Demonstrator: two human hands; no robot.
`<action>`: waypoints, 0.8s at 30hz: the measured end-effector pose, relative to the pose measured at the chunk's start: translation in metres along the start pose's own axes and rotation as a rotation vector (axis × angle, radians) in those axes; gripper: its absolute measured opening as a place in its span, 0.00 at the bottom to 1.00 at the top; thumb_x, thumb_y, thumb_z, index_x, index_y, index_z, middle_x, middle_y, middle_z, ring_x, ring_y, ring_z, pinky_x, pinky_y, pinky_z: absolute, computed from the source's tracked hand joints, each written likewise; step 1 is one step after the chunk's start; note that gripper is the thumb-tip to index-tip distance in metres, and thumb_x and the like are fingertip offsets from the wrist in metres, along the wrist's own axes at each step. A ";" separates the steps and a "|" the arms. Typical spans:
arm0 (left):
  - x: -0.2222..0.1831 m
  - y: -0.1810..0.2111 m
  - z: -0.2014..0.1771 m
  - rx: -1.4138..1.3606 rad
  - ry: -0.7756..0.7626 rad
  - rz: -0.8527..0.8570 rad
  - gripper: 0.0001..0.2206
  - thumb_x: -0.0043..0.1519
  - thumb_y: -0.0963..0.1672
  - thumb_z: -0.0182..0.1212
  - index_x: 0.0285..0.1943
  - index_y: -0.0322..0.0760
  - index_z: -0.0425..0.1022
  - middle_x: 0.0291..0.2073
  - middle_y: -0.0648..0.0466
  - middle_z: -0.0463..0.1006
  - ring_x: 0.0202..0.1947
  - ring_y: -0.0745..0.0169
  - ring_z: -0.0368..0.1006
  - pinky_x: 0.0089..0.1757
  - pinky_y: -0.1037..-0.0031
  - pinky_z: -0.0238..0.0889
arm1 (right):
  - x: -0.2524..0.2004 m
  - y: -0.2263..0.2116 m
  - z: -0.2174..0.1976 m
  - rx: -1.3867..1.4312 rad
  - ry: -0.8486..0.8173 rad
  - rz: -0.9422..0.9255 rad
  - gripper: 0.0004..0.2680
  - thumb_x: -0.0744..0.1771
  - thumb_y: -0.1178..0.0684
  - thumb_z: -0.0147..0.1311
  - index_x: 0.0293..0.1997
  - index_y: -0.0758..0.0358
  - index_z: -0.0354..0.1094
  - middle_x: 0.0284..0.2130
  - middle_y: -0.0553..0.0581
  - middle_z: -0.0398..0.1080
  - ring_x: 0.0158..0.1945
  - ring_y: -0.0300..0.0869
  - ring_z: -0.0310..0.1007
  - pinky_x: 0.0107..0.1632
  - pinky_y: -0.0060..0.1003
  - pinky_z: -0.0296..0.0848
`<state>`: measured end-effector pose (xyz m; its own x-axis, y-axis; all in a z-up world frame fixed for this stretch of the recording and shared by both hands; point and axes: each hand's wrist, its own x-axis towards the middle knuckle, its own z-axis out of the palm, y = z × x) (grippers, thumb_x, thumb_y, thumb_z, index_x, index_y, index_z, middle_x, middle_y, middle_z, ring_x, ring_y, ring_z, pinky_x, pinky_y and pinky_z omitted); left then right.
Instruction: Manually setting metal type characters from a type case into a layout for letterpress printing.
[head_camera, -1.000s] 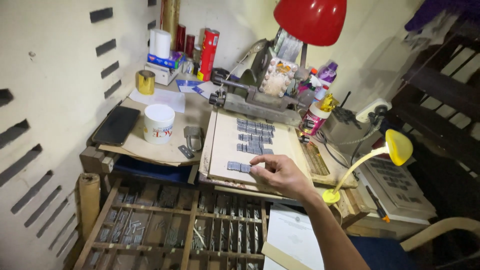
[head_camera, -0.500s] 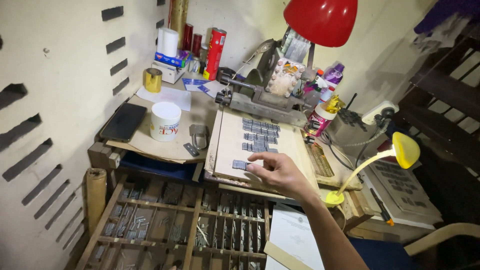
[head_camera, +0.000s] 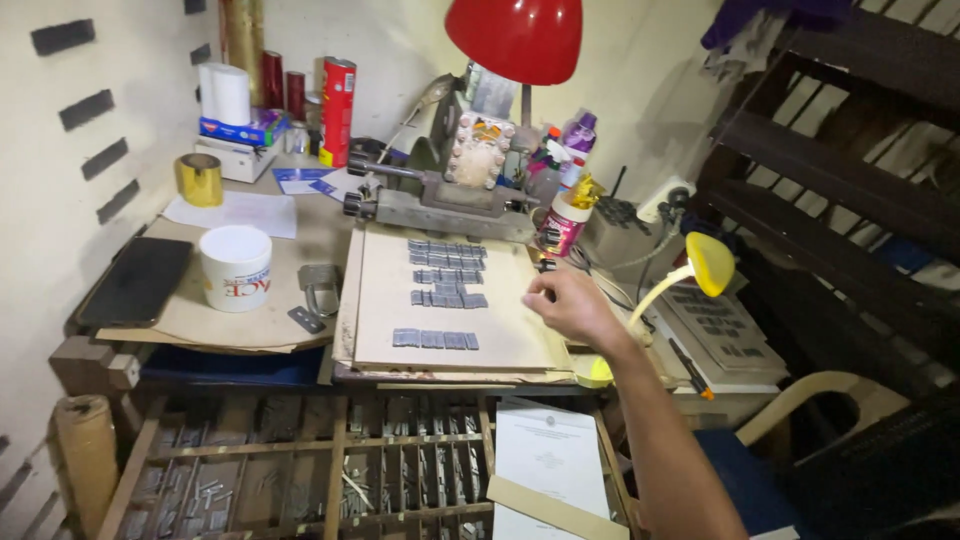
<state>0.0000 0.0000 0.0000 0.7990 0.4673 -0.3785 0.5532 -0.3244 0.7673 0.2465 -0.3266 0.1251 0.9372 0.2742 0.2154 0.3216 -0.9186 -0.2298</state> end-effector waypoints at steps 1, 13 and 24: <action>0.002 0.002 0.003 0.004 -0.010 -0.003 0.24 0.63 0.59 0.49 0.71 0.78 0.67 0.67 0.74 0.72 0.26 0.64 0.80 0.32 0.79 0.68 | 0.008 0.021 0.018 -0.002 0.001 0.007 0.07 0.65 0.45 0.59 0.40 0.48 0.81 0.29 0.61 0.77 0.40 0.58 0.79 0.45 0.50 0.75; 0.044 0.052 0.027 -0.168 0.487 0.909 0.18 0.59 0.50 0.65 0.57 0.45 0.82 0.55 0.53 0.83 0.57 0.60 0.77 0.57 0.63 0.69 | -0.015 -0.007 -0.016 0.150 -0.150 0.233 0.13 0.71 0.53 0.44 0.60 0.62 0.72 0.61 0.56 0.71 0.58 0.44 0.75 0.61 0.40 0.71; 0.073 0.065 0.063 -0.251 0.476 0.916 0.26 0.55 0.55 0.67 0.58 0.41 0.80 0.62 0.46 0.76 0.59 0.52 0.72 0.54 0.57 0.71 | 0.045 0.042 0.052 0.302 0.264 0.181 0.04 0.62 0.51 0.59 0.31 0.53 0.81 0.43 0.50 0.78 0.46 0.43 0.76 0.52 0.37 0.70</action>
<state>0.1095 -0.0388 -0.0101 0.6817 0.4217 0.5979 -0.3209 -0.5621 0.7623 0.3088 -0.3379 0.0759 0.9282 -0.0019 0.3720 0.2166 -0.8102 -0.5446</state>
